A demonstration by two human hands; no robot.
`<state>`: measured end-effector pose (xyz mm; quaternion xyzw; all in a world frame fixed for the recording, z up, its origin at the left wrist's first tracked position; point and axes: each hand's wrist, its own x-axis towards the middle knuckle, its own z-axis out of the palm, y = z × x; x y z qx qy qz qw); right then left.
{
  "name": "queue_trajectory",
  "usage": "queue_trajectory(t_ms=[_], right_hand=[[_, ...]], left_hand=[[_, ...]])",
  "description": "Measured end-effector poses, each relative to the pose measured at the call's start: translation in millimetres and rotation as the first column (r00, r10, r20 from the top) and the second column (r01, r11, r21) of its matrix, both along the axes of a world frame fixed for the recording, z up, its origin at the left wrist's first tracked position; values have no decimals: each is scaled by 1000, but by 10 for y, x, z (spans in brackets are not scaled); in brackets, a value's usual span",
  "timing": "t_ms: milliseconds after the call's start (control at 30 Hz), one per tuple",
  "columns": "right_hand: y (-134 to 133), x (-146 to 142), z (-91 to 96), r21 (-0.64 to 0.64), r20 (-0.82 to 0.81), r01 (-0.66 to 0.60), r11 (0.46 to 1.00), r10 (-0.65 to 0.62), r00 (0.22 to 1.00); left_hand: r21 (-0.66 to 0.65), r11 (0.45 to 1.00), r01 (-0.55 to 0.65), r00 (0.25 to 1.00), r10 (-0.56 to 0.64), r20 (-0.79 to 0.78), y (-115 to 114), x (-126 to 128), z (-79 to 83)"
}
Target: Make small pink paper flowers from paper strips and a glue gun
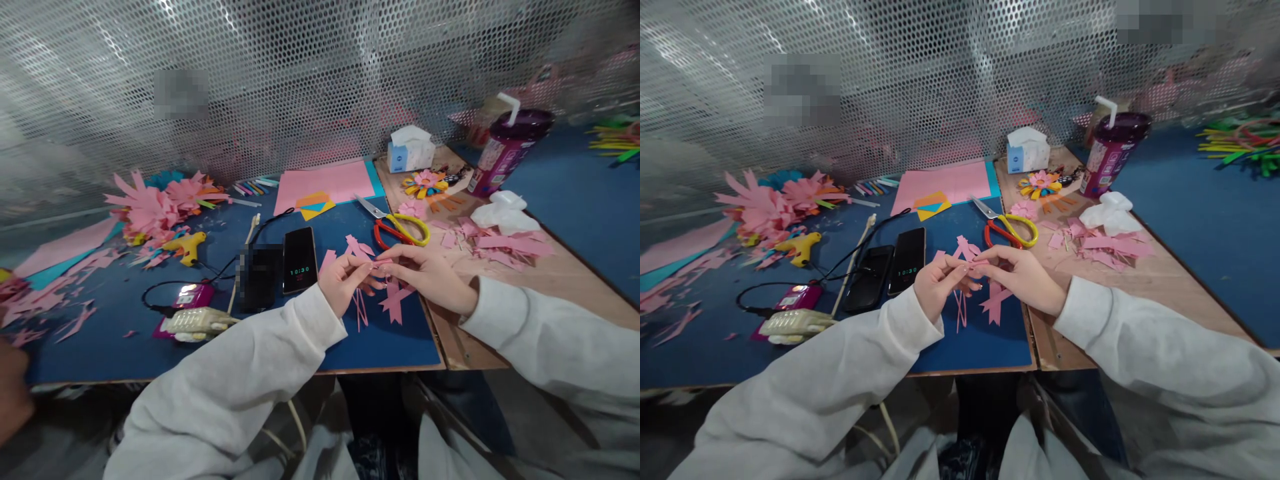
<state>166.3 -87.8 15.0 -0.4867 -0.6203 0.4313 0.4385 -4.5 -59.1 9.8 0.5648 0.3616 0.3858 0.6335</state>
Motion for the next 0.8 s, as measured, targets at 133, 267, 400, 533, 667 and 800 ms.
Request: queue_trajectory(t_ms=[133, 267, 400, 533, 667, 800], right_hand=[[17, 14, -39, 133, 80, 76, 988, -87, 993], [30, 10, -58, 159, 65, 93, 983, -105, 992], [35, 6, -50, 244, 97, 64, 968, -90, 991], [38, 1, -41, 309, 108, 50, 950, -87, 990], [44, -9, -61, 216, 58, 113, 970, -128, 990], [49, -12, -67, 71, 38, 146, 987, -149, 988]], left_hand=[[-81, 997, 19, 997, -13, 73, 17, 21, -18], [-182, 983, 10, 992, 14, 126, 37, 44, -37], [-253, 965, 71, 993, -46, 106, 43, 55, -47], [-260, 955, 142, 987, -115, 114, 41, 52, -54], [-217, 973, 83, 993, -63, 98, 52, 49, -80], [-125, 992, 26, 999, -20, 51, 57, 50, -104]])
